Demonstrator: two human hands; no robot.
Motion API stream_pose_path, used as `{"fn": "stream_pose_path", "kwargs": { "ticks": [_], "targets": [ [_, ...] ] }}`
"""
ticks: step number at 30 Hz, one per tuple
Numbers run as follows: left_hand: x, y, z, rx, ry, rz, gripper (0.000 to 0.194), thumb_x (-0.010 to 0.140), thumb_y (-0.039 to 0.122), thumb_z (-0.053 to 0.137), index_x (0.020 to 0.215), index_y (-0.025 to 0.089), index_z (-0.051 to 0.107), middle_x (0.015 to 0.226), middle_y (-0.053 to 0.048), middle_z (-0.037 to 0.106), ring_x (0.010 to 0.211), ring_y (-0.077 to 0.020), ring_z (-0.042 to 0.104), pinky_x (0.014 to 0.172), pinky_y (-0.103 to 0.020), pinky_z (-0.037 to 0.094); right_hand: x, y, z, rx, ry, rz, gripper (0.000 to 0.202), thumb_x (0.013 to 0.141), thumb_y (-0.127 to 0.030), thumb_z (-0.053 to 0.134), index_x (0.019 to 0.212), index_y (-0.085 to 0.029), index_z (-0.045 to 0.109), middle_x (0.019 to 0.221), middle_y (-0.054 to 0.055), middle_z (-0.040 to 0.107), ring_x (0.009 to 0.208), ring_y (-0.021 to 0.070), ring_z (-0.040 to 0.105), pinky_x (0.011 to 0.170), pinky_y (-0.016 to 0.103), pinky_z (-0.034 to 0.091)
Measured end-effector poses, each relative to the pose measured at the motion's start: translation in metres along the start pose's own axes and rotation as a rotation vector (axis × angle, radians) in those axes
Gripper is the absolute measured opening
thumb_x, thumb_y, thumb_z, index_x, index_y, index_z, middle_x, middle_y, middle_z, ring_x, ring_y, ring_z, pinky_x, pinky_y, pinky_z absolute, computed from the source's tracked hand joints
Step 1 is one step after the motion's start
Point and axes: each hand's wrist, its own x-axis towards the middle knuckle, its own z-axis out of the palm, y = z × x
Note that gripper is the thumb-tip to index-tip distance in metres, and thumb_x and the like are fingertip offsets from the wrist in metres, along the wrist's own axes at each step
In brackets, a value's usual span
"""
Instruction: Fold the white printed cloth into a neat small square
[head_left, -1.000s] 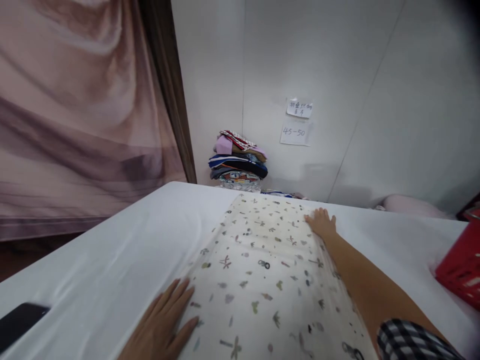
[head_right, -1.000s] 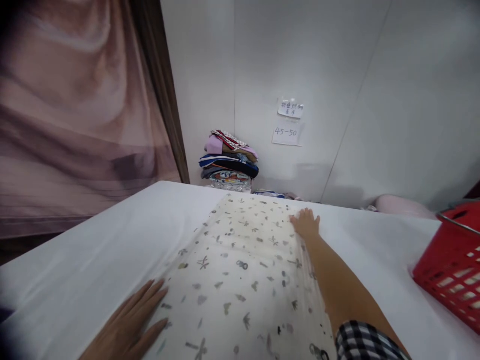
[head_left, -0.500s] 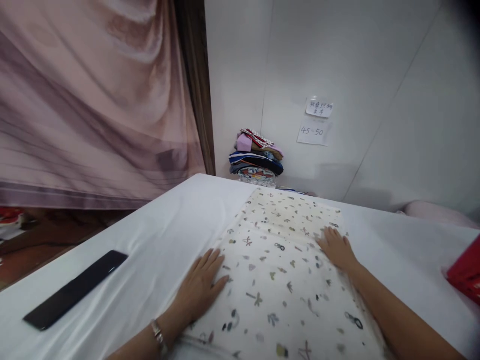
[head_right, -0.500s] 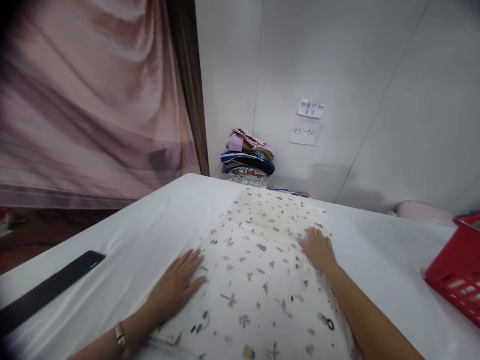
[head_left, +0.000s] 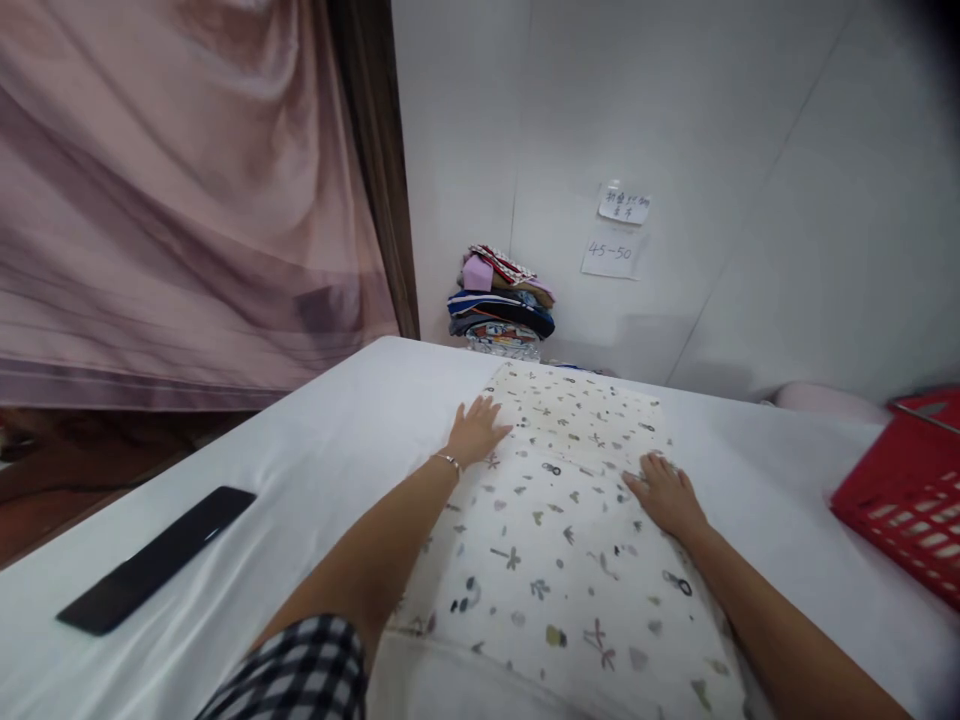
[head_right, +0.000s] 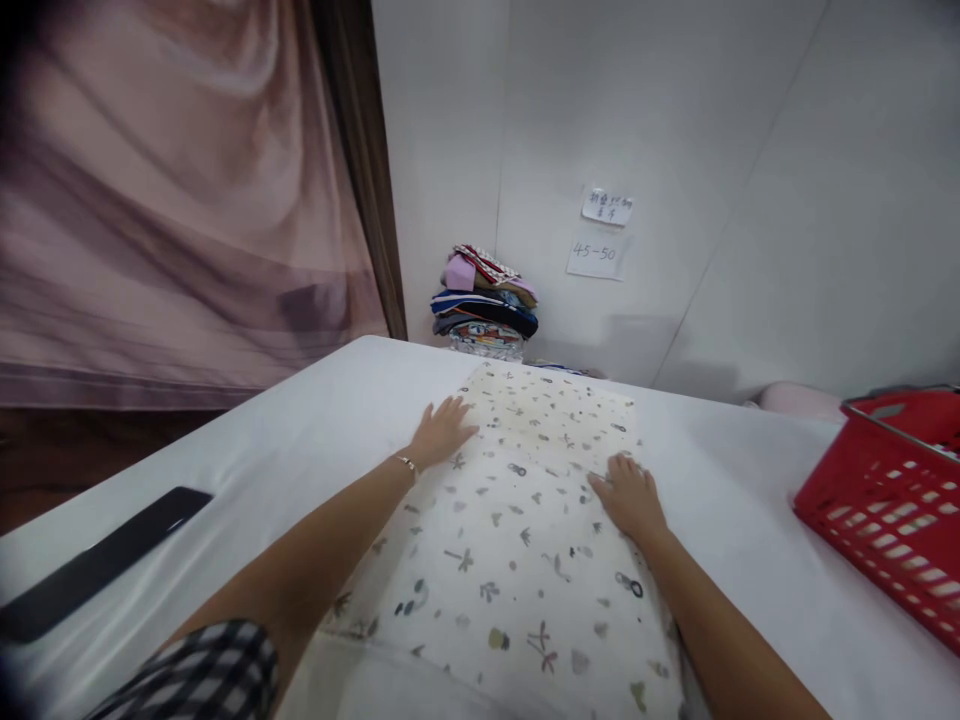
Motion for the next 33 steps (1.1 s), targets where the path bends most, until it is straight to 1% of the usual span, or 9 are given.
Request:
{"fn": "stream_pose_path", "kwargs": {
  "ticks": [3,6,12,15,17,20,26,29,33],
  "targets": [
    [0.012,-0.012,0.027,-0.014,-0.02,-0.103,0.069,0.088,0.061,0.02,0.141,0.02,0.031,0.152,-0.009,0.024,0.139,-0.0286,0.017,0.11,-0.054,0.016,-0.002,0.002,0.003,-0.008,0.001,-0.014,0.064,0.091,-0.053,0.023,0.138,-0.012,0.036,0.149,0.013,0.028,0.138,0.0269,0.022,0.109,0.046,0.019],
    [0.014,-0.022,0.039,-0.029,-0.018,-0.113,0.071,0.087,0.064,0.017,0.142,0.021,0.03,0.153,-0.006,0.021,0.14,-0.028,0.015,0.11,-0.054,0.015,0.001,0.0,0.001,-0.006,0.001,-0.002,0.064,0.091,-0.053,0.024,0.139,-0.012,0.035,0.15,0.013,0.027,0.138,0.0267,0.021,0.11,0.046,0.017],
    [0.017,-0.018,0.014,-0.102,-0.109,-0.15,0.07,0.086,0.065,0.019,0.142,0.025,0.03,0.153,-0.009,0.021,0.139,-0.0317,0.02,0.107,-0.056,0.019,0.001,-0.005,-0.013,0.041,-0.078,0.023,0.065,0.091,-0.054,0.023,0.141,-0.012,0.031,0.152,0.013,0.022,0.139,0.0274,0.018,0.11,0.047,0.015],
    [-0.007,-0.019,0.003,-0.098,-0.091,-0.108,0.071,0.086,0.065,0.018,0.144,0.025,0.026,0.154,-0.008,0.014,0.141,-0.0306,0.013,0.109,-0.055,0.016,-0.018,-0.005,-0.016,0.047,-0.091,0.024,0.07,0.091,-0.056,0.022,0.144,-0.011,0.026,0.153,0.013,0.017,0.141,0.0268,0.012,0.111,0.046,0.013],
    [-0.035,-0.022,0.004,-0.073,-0.082,-0.009,0.071,0.086,0.065,0.021,0.144,0.024,0.027,0.155,-0.004,0.012,0.142,-0.0274,0.008,0.112,-0.052,0.009,-0.036,-0.003,-0.012,0.036,-0.077,-0.007,0.072,0.09,-0.058,0.022,0.146,-0.011,0.023,0.154,0.012,0.016,0.141,0.0261,0.009,0.112,0.045,0.01],
    [-0.072,-0.029,0.011,-0.015,-0.118,0.091,0.071,0.086,0.065,0.021,0.143,0.023,0.029,0.154,-0.005,0.016,0.142,-0.0269,0.009,0.112,-0.052,0.008,-0.053,-0.004,-0.006,0.034,-0.084,-0.039,0.072,0.09,-0.058,0.022,0.146,-0.012,0.024,0.153,0.011,0.019,0.141,0.0261,0.011,0.112,0.045,0.01],
    [-0.086,-0.029,0.009,-0.026,-0.133,0.077,0.066,0.089,0.059,0.023,0.142,0.021,0.032,0.153,-0.006,0.019,0.142,-0.0247,0.011,0.112,-0.051,0.012,-0.068,-0.009,-0.021,0.121,-0.08,-0.04,0.064,0.092,-0.054,0.026,0.141,-0.014,0.034,0.151,0.012,0.025,0.14,0.0257,0.016,0.112,0.046,0.012],
    [-0.099,-0.035,0.004,-0.041,-0.135,0.09,0.064,0.089,0.057,0.023,0.141,0.022,0.035,0.152,-0.006,0.022,0.141,-0.0249,0.014,0.111,-0.052,0.014,-0.102,0.001,-0.02,0.253,-0.073,-0.069,0.058,0.092,-0.051,0.028,0.139,-0.018,0.039,0.15,0.01,0.027,0.14,0.0249,0.017,0.112,0.047,0.015],
    [-0.142,-0.062,0.005,-0.027,-0.126,0.147,0.062,0.087,0.057,0.031,0.14,0.024,0.037,0.15,-0.006,0.026,0.14,-0.0277,0.018,0.11,-0.054,0.018,-0.168,0.019,-0.01,0.394,-0.04,-0.138,0.061,0.091,-0.053,0.032,0.139,-0.016,0.042,0.151,0.01,0.025,0.14,0.0253,0.015,0.113,0.046,0.018]
  ]
}}
